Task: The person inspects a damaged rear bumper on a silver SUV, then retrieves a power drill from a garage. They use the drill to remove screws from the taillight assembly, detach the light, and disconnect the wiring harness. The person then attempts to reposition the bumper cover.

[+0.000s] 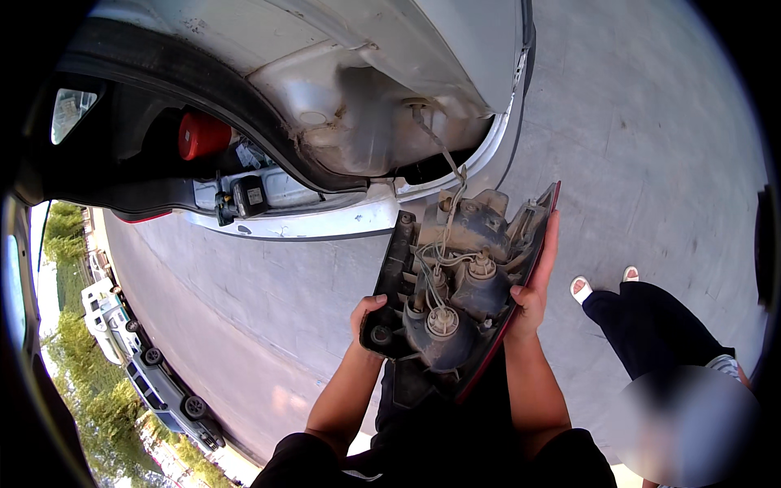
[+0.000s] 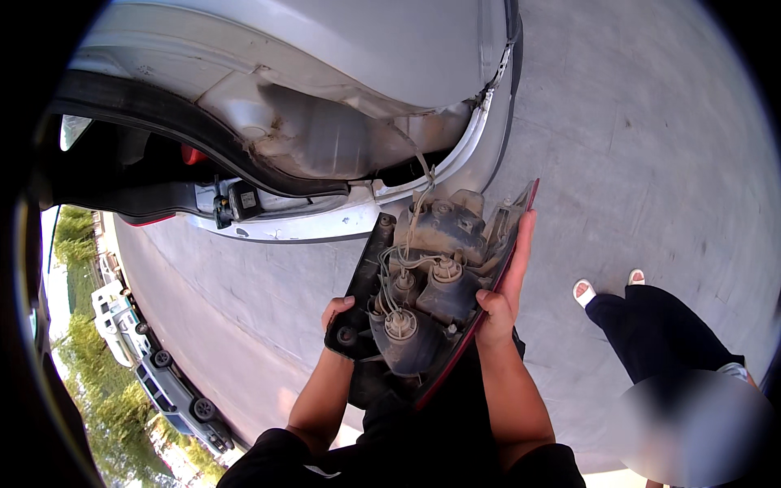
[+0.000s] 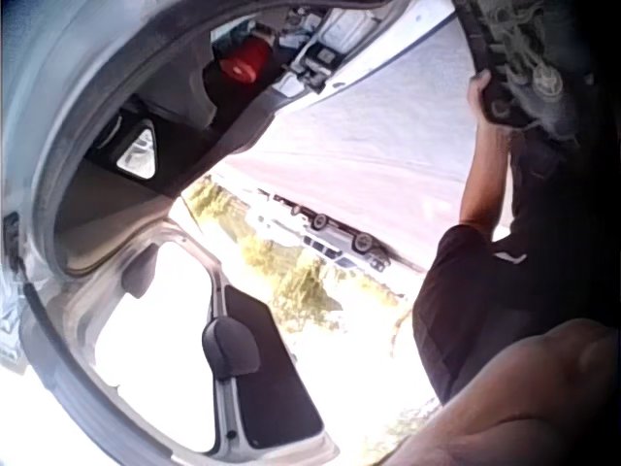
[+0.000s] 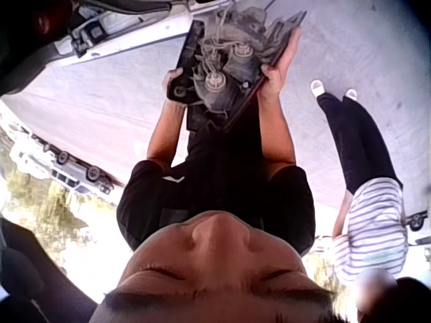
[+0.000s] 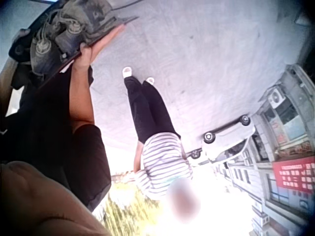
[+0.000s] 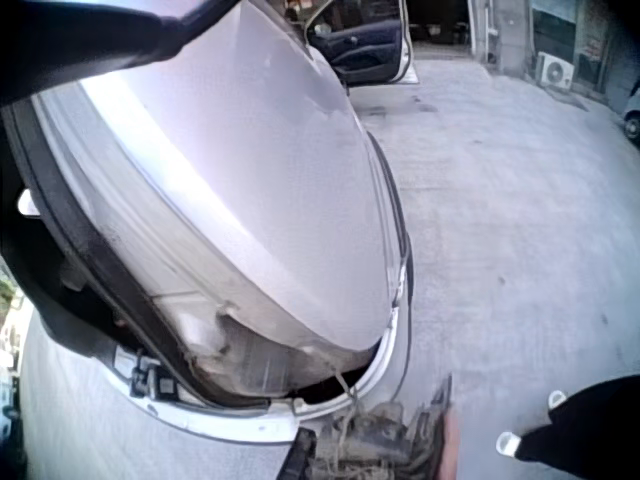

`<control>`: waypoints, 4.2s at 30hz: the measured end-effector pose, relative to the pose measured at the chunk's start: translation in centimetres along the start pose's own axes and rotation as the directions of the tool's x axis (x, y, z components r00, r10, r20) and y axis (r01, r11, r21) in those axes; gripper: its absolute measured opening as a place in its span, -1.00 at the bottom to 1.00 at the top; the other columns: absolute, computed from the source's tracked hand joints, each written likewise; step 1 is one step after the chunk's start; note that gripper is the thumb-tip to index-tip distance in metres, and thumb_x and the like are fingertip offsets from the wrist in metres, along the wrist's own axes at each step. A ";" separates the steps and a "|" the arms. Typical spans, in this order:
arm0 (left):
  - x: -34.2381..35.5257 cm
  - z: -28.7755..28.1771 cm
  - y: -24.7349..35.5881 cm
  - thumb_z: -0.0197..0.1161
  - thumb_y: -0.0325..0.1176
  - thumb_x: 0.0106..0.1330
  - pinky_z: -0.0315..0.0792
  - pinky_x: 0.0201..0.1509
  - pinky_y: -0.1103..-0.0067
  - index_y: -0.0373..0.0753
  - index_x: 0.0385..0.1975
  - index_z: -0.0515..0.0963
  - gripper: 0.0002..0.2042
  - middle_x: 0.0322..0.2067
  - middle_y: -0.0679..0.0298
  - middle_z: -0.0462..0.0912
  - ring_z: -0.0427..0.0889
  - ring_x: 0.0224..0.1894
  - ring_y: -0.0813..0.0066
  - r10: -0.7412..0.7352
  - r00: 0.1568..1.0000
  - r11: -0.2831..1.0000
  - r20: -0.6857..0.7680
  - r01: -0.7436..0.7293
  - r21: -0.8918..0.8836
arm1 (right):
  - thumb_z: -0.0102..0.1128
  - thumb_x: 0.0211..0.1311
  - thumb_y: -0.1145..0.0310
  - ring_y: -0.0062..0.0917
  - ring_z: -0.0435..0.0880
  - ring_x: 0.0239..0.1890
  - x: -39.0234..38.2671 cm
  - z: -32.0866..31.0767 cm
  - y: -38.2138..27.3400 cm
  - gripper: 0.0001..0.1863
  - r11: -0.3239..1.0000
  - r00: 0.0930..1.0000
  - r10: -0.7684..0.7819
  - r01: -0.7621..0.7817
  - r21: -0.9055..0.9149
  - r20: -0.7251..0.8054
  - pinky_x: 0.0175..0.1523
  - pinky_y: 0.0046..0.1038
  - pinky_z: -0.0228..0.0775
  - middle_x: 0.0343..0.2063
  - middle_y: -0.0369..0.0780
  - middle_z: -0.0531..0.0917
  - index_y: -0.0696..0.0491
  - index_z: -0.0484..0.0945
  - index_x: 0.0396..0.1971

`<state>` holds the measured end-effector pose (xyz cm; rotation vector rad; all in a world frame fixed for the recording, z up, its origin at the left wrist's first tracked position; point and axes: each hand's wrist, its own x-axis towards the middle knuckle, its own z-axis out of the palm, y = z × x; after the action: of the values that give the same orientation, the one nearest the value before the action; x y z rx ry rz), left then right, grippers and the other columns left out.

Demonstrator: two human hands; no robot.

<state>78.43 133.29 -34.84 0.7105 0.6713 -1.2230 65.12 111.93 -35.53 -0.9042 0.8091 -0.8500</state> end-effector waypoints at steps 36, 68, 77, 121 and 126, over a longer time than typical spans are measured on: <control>-8.4 -1.0 9.4 -0.05 -0.58 -0.18 0.50 0.17 0.47 -0.23 0.42 0.14 -0.10 0.18 0.06 0.47 0.52 0.18 0.20 0.371 0.929 0.746 0.003 -0.300 0.595 | 0.11 0.21 0.55 -0.32 0.62 0.04 -8.2 2.8 6.8 -0.25 0.798 0.911 0.376 -0.226 -0.559 0.168 0.13 -0.30 0.50 0.14 -0.11 0.49 0.08 0.07 0.41; -4.7 -6.0 13.6 -0.01 -0.51 -0.09 0.54 -0.03 0.60 -0.41 0.31 0.29 -0.25 -0.03 0.10 0.60 0.61 -0.09 0.40 0.047 0.994 0.775 0.103 -0.101 0.624 | 0.27 0.17 0.43 -0.17 0.60 -0.04 3.3 5.5 8.4 -0.55 0.251 0.761 0.068 0.612 -0.750 0.645 0.09 -0.25 0.46 -0.15 -0.10 0.61 0.02 0.57 0.12; -6.7 0.6 20.8 -0.02 -0.48 -0.11 0.59 -0.18 0.67 -0.46 0.30 0.32 -0.24 -0.03 0.09 0.62 0.64 -0.21 0.49 0.126 0.991 0.459 0.053 -0.106 0.882 | 0.08 0.43 0.03 0.03 0.60 -0.09 -1.2 8.9 12.6 -0.28 0.432 0.871 0.126 0.384 -0.816 0.476 0.07 -0.12 0.43 -0.15 0.14 0.59 0.22 0.21 0.39; -6.8 -1.6 14.4 -0.02 -0.51 -0.14 0.55 0.01 0.61 -0.37 0.45 0.10 -0.10 0.09 0.06 0.55 0.64 -0.01 0.39 0.162 0.977 0.399 0.139 -0.193 0.897 | 0.35 0.02 0.47 -0.04 0.33 0.38 -10.9 5.0 4.7 -0.54 0.552 0.897 -0.065 0.398 -0.733 0.437 0.50 0.09 -0.11 0.06 -0.19 0.63 0.03 0.63 0.03; -6.5 -2.7 12.7 -0.04 -0.55 -0.15 0.51 0.15 0.54 -0.33 0.48 0.03 -0.06 0.14 0.04 0.50 0.61 0.06 0.30 0.200 0.963 0.418 0.181 -0.251 0.873 | 0.31 0.04 0.50 -0.05 0.36 0.35 -10.9 3.8 4.7 -0.52 0.588 0.894 -0.047 0.385 -0.712 0.445 0.51 0.08 -0.11 0.05 -0.20 0.63 0.03 0.62 0.06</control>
<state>89.28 141.62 -29.85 1.6057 -0.2248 -1.2865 65.04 124.40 -35.80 -1.9505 0.7198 -0.4574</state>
